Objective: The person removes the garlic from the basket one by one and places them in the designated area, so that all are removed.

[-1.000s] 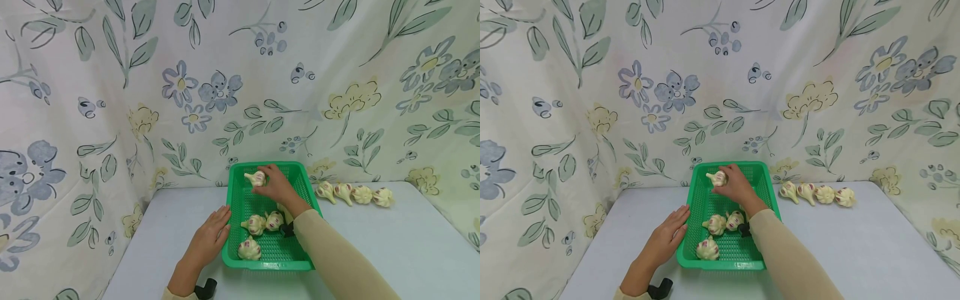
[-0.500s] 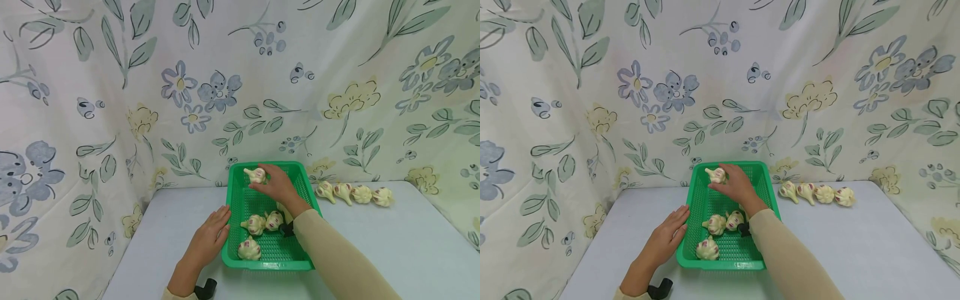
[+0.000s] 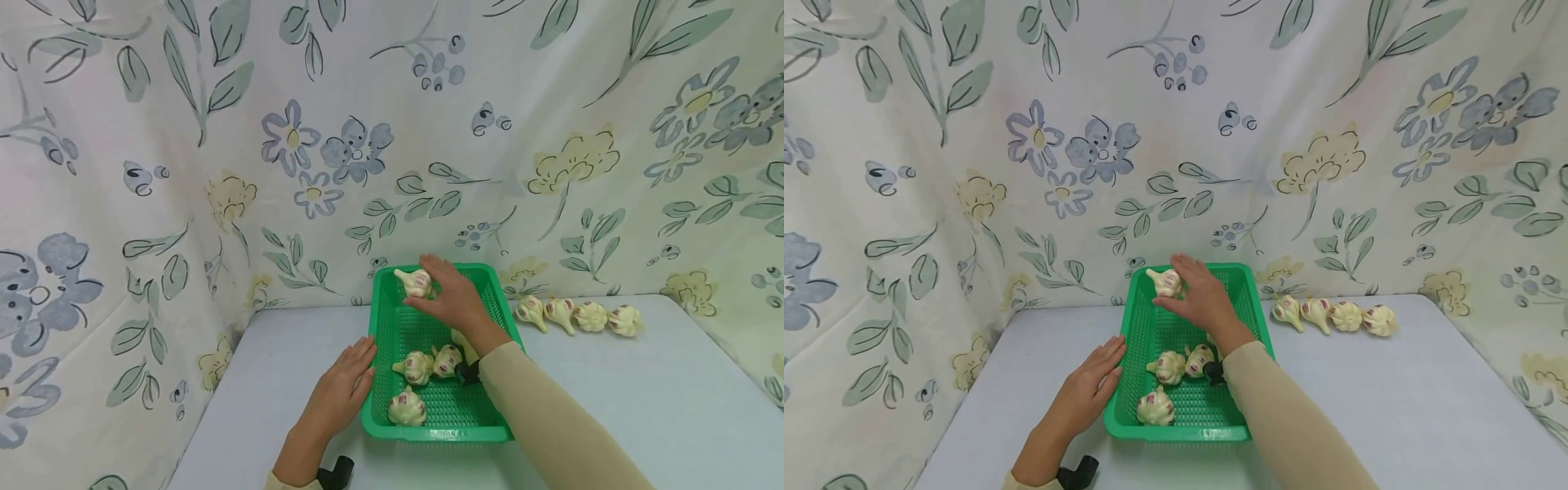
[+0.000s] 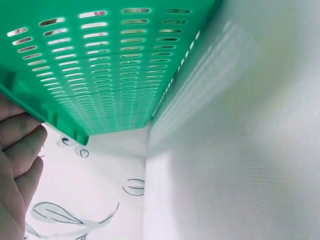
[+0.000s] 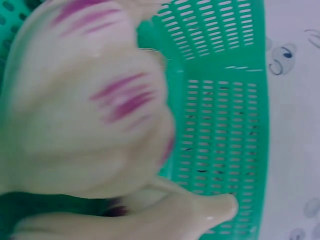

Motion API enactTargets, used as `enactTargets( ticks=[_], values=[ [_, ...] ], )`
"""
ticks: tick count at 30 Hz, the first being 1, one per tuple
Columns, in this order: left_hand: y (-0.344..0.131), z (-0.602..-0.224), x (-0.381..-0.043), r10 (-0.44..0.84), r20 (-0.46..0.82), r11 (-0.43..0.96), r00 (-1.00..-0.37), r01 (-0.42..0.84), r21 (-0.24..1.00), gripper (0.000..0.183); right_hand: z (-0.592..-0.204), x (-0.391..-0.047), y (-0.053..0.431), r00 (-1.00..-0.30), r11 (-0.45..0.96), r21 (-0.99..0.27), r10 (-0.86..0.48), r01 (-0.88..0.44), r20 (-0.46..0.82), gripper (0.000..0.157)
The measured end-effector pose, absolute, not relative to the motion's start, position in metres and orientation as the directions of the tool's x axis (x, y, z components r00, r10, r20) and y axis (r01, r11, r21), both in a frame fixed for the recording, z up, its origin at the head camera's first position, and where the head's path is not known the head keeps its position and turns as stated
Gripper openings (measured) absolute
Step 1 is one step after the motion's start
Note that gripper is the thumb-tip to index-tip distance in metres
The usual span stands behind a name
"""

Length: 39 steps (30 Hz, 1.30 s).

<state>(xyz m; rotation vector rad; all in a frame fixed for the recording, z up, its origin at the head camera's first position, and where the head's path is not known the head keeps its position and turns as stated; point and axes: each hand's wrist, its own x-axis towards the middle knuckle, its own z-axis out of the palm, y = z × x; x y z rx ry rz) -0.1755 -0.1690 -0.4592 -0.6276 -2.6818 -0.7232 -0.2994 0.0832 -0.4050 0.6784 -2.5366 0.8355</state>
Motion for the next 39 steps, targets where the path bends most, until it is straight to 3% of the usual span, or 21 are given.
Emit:
enactTargets(
  ticks=[6,16,22,31,39],
  values=[
    [-0.169,-0.46,-0.175,0.332,0.382,0.78,-0.862,0.479,0.403,0.042,-0.394,-0.292,0.082,-0.75,0.708,-0.376,-0.326,-0.597,0.576,0.085],
    [-0.168,-0.459,-0.174,0.335,0.397,0.774,-0.855,0.49,0.402,0.042,-0.368,-0.282,0.103,-0.638,0.622,-0.388,-0.241,-0.68,0.731,0.083],
    [-0.168,-0.457,-0.174,0.335,0.387,0.776,-0.859,0.484,0.404,0.042,-0.349,-0.274,0.144,-0.712,0.632,-0.489,-0.146,-0.601,0.687,0.082],
    [-0.168,-0.457,-0.174,0.324,0.384,0.773,-0.865,0.476,0.42,0.042,-0.351,-0.262,0.224,-0.832,0.69,-0.633,0.081,-0.351,0.549,0.076],
    [-0.169,-0.457,-0.173,0.328,0.389,0.775,-0.861,0.481,0.411,0.042,-0.39,-0.257,0.268,-0.958,0.766,-0.637,0.111,-0.086,0.264,0.087]
  ],
)
